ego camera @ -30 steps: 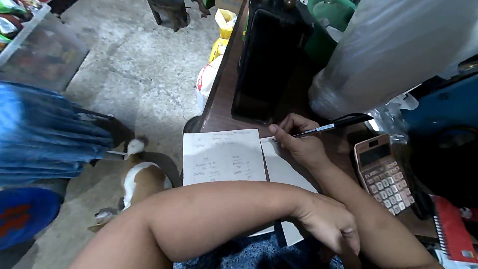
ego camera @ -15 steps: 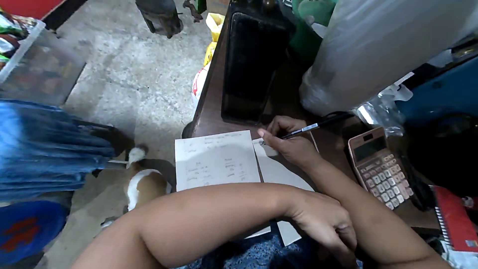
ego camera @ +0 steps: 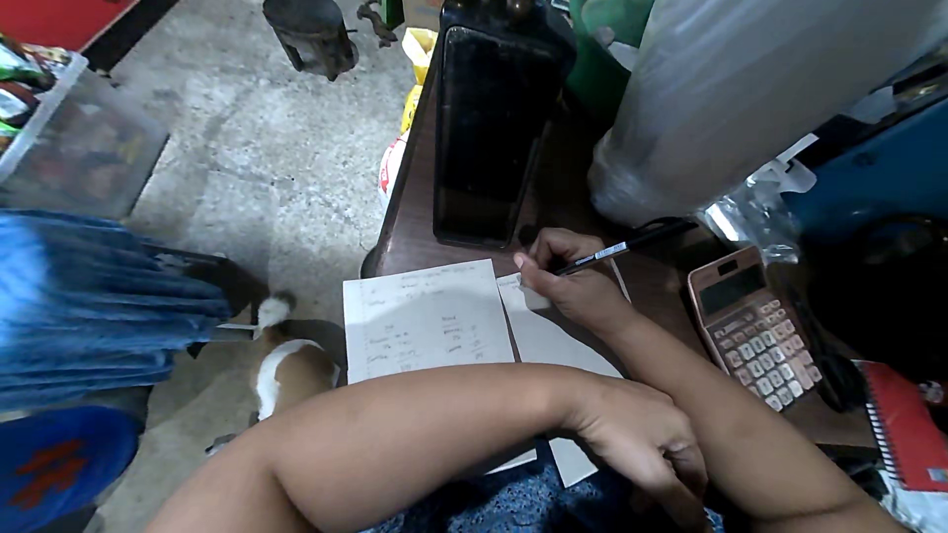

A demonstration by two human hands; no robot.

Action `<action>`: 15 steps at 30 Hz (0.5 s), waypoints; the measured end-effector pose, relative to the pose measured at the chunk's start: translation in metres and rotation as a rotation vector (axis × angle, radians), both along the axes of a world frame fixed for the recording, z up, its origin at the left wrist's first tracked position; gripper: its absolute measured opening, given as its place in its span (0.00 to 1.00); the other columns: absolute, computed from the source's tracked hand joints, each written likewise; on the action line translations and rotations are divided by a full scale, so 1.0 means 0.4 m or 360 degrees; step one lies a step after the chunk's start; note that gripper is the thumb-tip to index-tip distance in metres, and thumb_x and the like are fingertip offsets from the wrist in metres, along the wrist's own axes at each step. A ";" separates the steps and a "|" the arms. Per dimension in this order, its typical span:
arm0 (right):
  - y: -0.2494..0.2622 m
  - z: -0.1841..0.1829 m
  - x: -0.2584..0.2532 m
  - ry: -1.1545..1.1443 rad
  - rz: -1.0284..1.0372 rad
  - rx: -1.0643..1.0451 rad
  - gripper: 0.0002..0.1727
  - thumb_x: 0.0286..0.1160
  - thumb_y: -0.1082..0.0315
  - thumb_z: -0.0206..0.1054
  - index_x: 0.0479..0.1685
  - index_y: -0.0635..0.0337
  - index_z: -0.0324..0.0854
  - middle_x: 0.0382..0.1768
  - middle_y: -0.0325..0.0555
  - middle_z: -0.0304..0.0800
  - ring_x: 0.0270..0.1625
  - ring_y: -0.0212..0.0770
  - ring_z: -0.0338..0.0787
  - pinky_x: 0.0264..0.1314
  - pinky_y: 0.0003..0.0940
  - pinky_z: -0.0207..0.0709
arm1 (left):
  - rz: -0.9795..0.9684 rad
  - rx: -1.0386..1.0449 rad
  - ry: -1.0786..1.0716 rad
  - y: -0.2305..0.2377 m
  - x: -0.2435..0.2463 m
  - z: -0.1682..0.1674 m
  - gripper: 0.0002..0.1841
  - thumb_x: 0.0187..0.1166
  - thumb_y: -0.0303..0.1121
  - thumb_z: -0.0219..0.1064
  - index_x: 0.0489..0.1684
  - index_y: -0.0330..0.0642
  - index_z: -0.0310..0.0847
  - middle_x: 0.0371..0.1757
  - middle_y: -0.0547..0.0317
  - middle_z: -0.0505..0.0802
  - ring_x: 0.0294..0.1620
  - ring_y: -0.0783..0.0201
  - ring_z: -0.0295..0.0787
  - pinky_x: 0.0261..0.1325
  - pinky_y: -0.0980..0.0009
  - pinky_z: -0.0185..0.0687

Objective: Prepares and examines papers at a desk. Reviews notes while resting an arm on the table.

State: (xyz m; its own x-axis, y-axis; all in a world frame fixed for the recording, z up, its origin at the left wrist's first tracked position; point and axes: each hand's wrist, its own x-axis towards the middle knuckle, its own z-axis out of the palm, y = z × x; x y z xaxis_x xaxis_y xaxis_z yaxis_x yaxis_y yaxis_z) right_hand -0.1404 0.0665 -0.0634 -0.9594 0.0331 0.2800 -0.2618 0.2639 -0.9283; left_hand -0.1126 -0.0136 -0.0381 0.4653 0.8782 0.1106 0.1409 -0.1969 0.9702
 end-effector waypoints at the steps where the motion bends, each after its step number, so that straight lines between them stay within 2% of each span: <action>1: 0.000 0.000 0.000 -0.0001 -0.0006 0.0007 0.17 0.71 0.76 0.70 0.14 0.57 0.71 0.22 0.35 0.77 0.23 0.22 0.75 0.24 0.14 0.68 | -0.0005 -0.0008 -0.0007 0.000 -0.001 0.000 0.14 0.80 0.34 0.70 0.27 0.33 0.89 0.18 0.57 0.84 0.20 0.67 0.75 0.27 0.66 0.69; 6: 0.002 0.000 -0.001 -0.0014 -0.0003 0.0008 0.17 0.72 0.75 0.69 0.15 0.57 0.71 0.22 0.35 0.77 0.23 0.22 0.74 0.24 0.15 0.68 | -0.0002 -0.0018 -0.0005 -0.002 0.000 0.001 0.13 0.80 0.34 0.70 0.30 0.32 0.91 0.19 0.56 0.85 0.21 0.67 0.76 0.28 0.66 0.70; 10: 0.006 0.006 0.002 -0.0010 -0.0022 0.0029 0.16 0.73 0.74 0.69 0.17 0.58 0.73 0.22 0.36 0.78 0.22 0.22 0.76 0.24 0.15 0.71 | 0.0027 0.0005 -0.0003 -0.001 0.002 0.000 0.14 0.79 0.33 0.71 0.25 0.32 0.88 0.18 0.55 0.83 0.21 0.66 0.75 0.28 0.66 0.68; 15: 0.012 0.002 0.004 0.0008 -0.0041 -0.0011 0.18 0.72 0.76 0.69 0.15 0.57 0.71 0.21 0.35 0.77 0.22 0.22 0.74 0.23 0.15 0.69 | 0.0023 0.0067 0.0005 0.001 0.001 -0.006 0.14 0.79 0.32 0.70 0.23 0.32 0.88 0.17 0.56 0.82 0.20 0.66 0.75 0.27 0.66 0.68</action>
